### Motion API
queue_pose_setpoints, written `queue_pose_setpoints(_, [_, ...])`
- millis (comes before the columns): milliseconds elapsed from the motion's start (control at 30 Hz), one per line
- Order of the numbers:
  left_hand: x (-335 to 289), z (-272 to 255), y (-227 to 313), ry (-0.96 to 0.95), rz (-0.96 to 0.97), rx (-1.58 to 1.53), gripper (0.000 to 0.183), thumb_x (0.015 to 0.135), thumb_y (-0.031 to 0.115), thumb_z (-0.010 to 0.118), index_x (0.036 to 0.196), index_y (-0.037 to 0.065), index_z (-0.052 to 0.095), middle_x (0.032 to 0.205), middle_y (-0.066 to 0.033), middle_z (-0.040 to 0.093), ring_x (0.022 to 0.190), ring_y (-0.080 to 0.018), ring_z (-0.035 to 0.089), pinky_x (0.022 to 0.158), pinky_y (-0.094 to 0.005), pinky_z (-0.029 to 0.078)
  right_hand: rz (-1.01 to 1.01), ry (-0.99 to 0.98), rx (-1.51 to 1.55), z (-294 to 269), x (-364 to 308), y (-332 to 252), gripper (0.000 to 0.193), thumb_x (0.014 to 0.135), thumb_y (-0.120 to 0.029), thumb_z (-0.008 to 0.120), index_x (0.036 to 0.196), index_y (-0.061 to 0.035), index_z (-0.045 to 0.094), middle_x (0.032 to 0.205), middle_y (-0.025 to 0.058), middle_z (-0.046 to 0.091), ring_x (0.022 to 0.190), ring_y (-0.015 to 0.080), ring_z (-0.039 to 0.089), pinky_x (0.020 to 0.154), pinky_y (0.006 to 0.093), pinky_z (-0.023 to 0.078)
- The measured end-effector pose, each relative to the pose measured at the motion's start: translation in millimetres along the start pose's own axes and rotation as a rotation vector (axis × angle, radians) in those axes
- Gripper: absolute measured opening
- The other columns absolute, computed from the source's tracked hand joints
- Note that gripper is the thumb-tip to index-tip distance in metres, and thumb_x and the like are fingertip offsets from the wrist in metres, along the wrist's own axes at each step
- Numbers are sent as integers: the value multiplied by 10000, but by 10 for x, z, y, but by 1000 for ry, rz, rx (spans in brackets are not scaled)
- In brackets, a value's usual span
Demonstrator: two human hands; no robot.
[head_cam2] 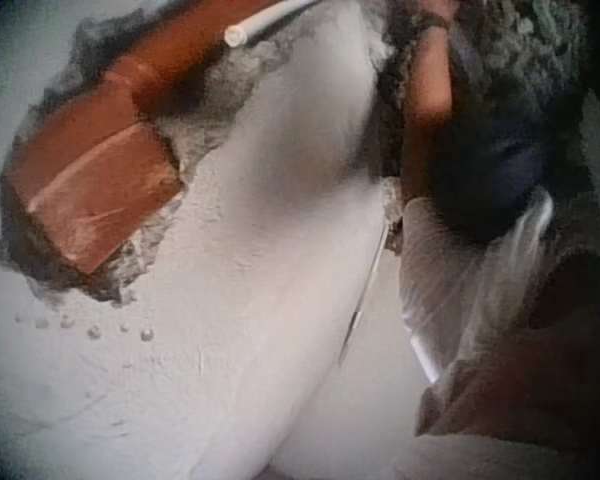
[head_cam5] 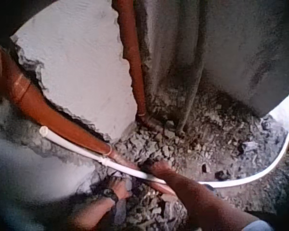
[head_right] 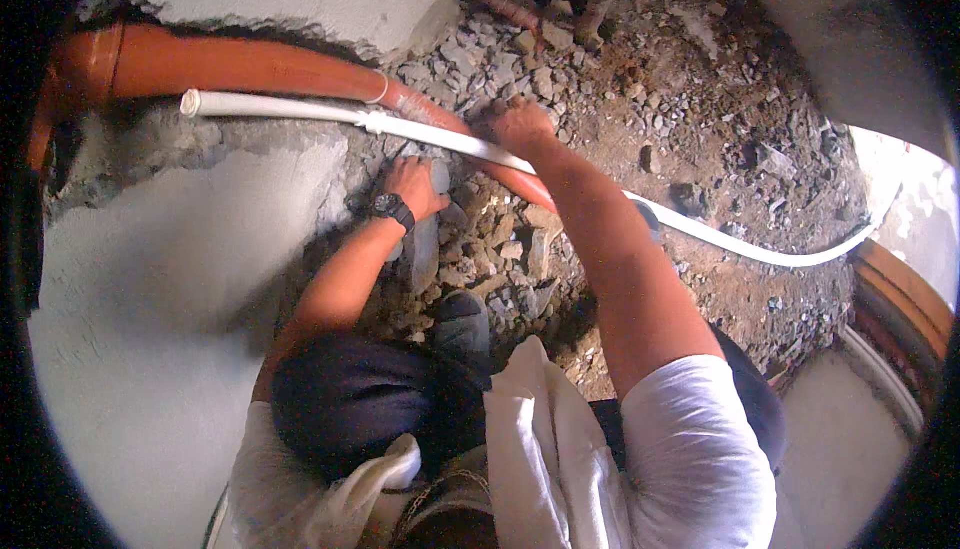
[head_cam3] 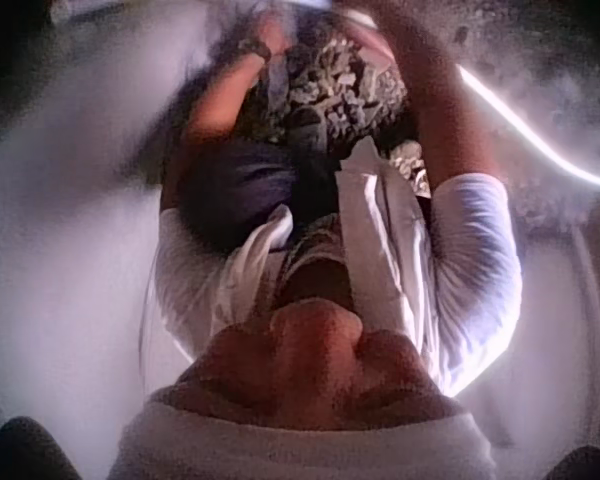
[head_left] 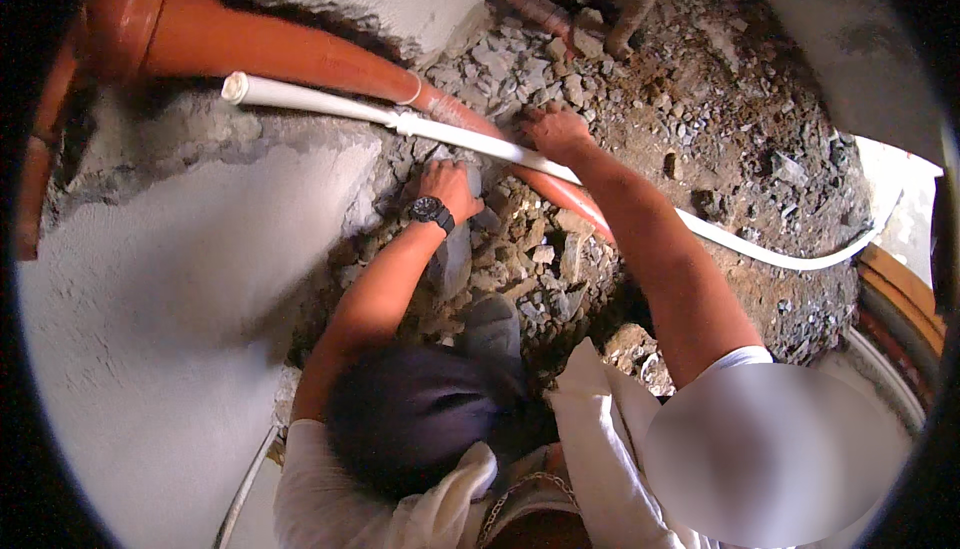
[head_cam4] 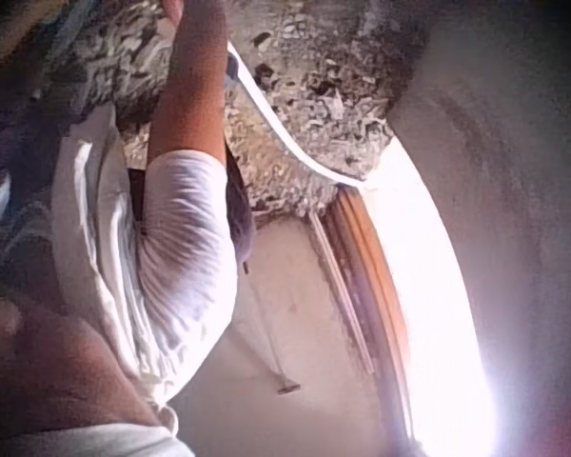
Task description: The person is installing white PVC pipes along a wall and floor in a construction area. They are seen positioning and adjusting the pipes by hand, working around existing red pipes and debris.
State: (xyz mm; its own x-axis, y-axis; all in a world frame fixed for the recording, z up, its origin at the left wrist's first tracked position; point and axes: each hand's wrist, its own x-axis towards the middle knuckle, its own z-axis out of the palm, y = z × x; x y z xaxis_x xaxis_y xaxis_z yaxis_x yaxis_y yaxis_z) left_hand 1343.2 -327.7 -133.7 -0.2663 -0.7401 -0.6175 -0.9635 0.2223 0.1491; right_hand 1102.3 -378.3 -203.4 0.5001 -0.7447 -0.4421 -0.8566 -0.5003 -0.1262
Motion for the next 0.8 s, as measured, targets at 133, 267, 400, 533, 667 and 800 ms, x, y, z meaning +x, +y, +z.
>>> queue_pose_setpoints(133, [-370, -220, 92, -104, -63, 161, 441, 754, 335, 796, 1067, 33, 728, 1116, -185, 701, 1145, -363, 607, 926, -435, 536, -163, 133, -147, -116, -47, 115, 215, 901, -234, 584, 1040, -222, 747, 1171, 34, 659, 1196, 233, 571, 878, 394, 492])
queue_pose_setpoints(267, [-654, -395, -172, -231, -271, 114, 235, 823, 214, 664, 978, 72, 768, 1103, -176, 710, 1063, -347, 660, 890, -423, 551, -96, 63, -40, -61, -130, 256, 219, 888, -294, 616, 1025, -183, 747, 1171, 75, 688, 1110, 283, 652, 898, 424, 543])
queue_pose_setpoints(400, [-906, -472, -508, -83, -335, 239, 549, 694, 450, 807, 1076, 63, 730, 1223, -209, 626, 1085, -363, 650, 926, -462, 533, 176, -176, 145, -562, -201, 362, 381, 815, -454, 693, 979, -114, 743, 1008, 127, 732, 973, 319, 711, 828, 438, 577])
queue_pose_setpoints(533, [-632, -326, -585, 80, -62, -177, 538, 807, 391, 744, 1218, 54, 658, 1242, -182, 626, 1200, -356, 573, 998, -471, 481, 668, 273, 363, -713, -374, 827, 522, 809, -525, 728, 1038, -56, 702, 959, 183, 724, 949, 350, 706, 806, 461, 576])
queue_pose_setpoints(667, [-149, 97, -303, 178, 453, -37, 390, 924, 210, 610, 1284, 62, 619, 1355, -125, 570, 1315, -318, 477, 1102, -481, 372, 612, 186, 318, -608, -403, 673, 436, 860, -431, 696, 1042, -35, 687, 994, 204, 710, 949, 376, 696, 822, 469, 572])
queue_pose_setpoints(800, [204, 397, -151, 249, 517, 104, 417, 924, 239, 619, 1302, 63, 609, 1411, -119, 517, 1395, -289, 391, 1128, -500, 330, 170, 45, 89, -409, -266, 261, 386, 899, -255, 622, 1281, -223, 668, 1320, 112, 586, 1241, 309, 533, 1063, 466, 429])
